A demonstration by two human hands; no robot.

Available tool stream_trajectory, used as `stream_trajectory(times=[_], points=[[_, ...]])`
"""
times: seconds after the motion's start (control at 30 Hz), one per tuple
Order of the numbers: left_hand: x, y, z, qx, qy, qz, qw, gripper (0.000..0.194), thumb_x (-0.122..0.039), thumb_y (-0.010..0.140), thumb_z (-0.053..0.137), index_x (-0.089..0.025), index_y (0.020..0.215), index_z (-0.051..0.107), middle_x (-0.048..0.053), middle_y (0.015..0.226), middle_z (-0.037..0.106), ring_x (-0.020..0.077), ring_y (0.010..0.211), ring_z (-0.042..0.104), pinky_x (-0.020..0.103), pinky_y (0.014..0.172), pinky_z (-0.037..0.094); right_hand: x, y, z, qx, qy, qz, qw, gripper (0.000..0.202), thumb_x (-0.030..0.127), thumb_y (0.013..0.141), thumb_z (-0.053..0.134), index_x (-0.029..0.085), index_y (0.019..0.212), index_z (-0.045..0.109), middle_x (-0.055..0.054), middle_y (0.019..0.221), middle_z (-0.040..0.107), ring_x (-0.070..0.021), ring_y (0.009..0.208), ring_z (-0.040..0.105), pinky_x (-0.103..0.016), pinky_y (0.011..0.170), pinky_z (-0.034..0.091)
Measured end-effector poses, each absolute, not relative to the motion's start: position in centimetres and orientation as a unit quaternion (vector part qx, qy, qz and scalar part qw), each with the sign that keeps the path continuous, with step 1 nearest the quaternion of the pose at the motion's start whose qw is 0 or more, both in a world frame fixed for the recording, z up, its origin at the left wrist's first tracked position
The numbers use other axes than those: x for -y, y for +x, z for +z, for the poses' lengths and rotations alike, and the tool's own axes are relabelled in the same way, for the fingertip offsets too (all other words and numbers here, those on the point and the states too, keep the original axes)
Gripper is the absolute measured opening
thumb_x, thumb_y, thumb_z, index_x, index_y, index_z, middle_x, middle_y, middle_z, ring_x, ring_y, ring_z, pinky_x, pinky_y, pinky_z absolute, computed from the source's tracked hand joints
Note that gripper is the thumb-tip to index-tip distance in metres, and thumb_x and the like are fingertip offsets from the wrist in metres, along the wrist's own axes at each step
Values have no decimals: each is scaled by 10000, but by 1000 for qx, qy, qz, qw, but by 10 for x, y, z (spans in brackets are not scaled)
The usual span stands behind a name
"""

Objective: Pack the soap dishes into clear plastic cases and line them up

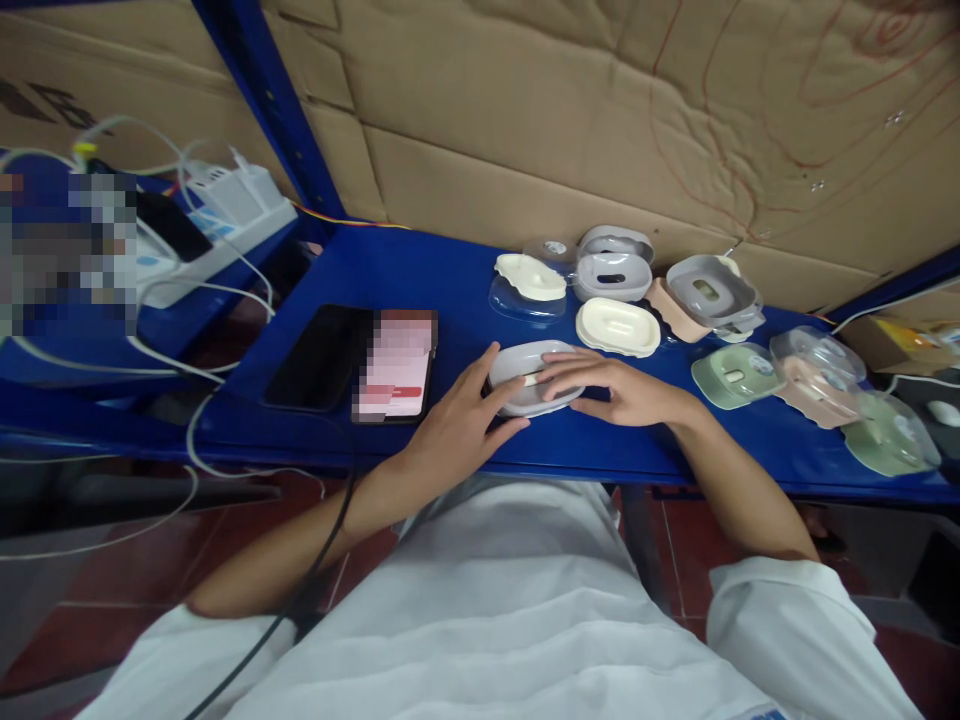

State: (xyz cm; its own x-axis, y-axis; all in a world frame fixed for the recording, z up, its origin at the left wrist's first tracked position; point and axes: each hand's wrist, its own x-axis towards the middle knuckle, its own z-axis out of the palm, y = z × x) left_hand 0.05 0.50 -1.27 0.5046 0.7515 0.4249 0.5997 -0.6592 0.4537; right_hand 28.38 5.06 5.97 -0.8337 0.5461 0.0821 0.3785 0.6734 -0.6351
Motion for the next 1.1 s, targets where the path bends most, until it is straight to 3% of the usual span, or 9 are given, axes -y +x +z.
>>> stream_trajectory(times=[0.1, 0.2, 0.33, 0.47, 0.6, 0.67, 0.77, 0.9, 1.1], points=[[-4, 2, -13, -403, 850, 315, 126, 414, -373, 1061, 640, -226, 1449, 643, 177, 1755, 324, 404, 1564, 449, 591, 1229, 483, -57, 285, 66, 900, -294, 251, 200, 265, 425, 1077, 587, 316, 1201, 795, -51, 1436, 723, -267, 1420, 622, -533, 1249, 448], [-3, 2, -12, -404, 848, 319, 127, 408, -369, 1052, 649, -210, 1427, 659, 186, 1747, 334, 406, 1556, 460, 587, 1223, 493, -85, 287, 73, 872, -414, 79, 249, 390, 496, 1100, 498, 295, 1331, 739, -97, 1527, 653, -318, 1471, 563, -584, 1249, 410], [-3, 2, -13, -397, 849, 324, 127, 408, -364, 1057, 639, -208, 1433, 648, 185, 1745, 334, 403, 1568, 443, 588, 1237, 480, -148, 279, 74, 826, -529, -47, 189, 657, 616, 1044, 549, 238, 1581, 540, -175, 1691, 458, -433, 1548, 435, -689, 1210, 380], [-3, 2, -13, -400, 852, 315, 124, 409, -367, 1064, 627, -200, 1437, 635, 198, 1741, 331, 409, 1567, 443, 595, 1240, 475, -190, 260, 67, 796, -586, -53, 142, 818, 634, 947, 692, 188, 1610, 513, -219, 1579, 582, -494, 1386, 583, -736, 1130, 425], [-2, 2, -11, -396, 853, 311, 136, 403, -350, 1074, 602, -191, 1445, 603, 210, 1735, 322, 413, 1583, 415, 587, 1250, 465, -188, 260, 69, 789, -580, -19, 199, 480, 472, 998, 661, 170, 1360, 748, -166, 1361, 754, -400, 1273, 695, -573, 1113, 532], [-3, 2, -10, -395, 847, 317, 161, 452, -344, 1070, 604, -205, 1495, 535, 208, 1725, 335, 398, 1588, 410, 586, 1258, 456, -168, 270, 74, 781, -566, -13, 263, 443, 474, 1035, 596, 177, 1308, 778, -141, 1339, 769, -359, 1269, 709, -522, 1105, 558], [-4, 3, -11, -389, 834, 341, 192, 643, -318, 1051, 626, -211, 1617, 339, 224, 1694, 371, 378, 1591, 406, 581, 1274, 432, -116, 288, 80, 790, -520, 9, 325, 475, 543, 1067, 537, 246, 1372, 747, -100, 1393, 747, -331, 1317, 691, -525, 1117, 563], [-8, 2, -13, -374, 821, 376, 211, 846, -279, 1025, 659, -220, 1691, 141, 222, 1690, 375, 351, 1598, 398, 539, 1304, 396, -34, 305, 69, 853, -421, 59, 303, 431, 461, 1073, 568, 302, 1458, 676, -87, 1527, 657, -317, 1442, 603, -544, 1240, 470], [-10, -1, -14, -361, 814, 372, 263, 918, -289, 984, 710, -254, 1702, 139, 189, 1714, 350, 351, 1591, 404, 529, 1302, 400, -1, 308, 37, 893, -363, 102, 244, 476, 305, 1023, 669, 284, 1490, 578, -135, 1582, 574, -309, 1507, 532, -547, 1242, 479]])
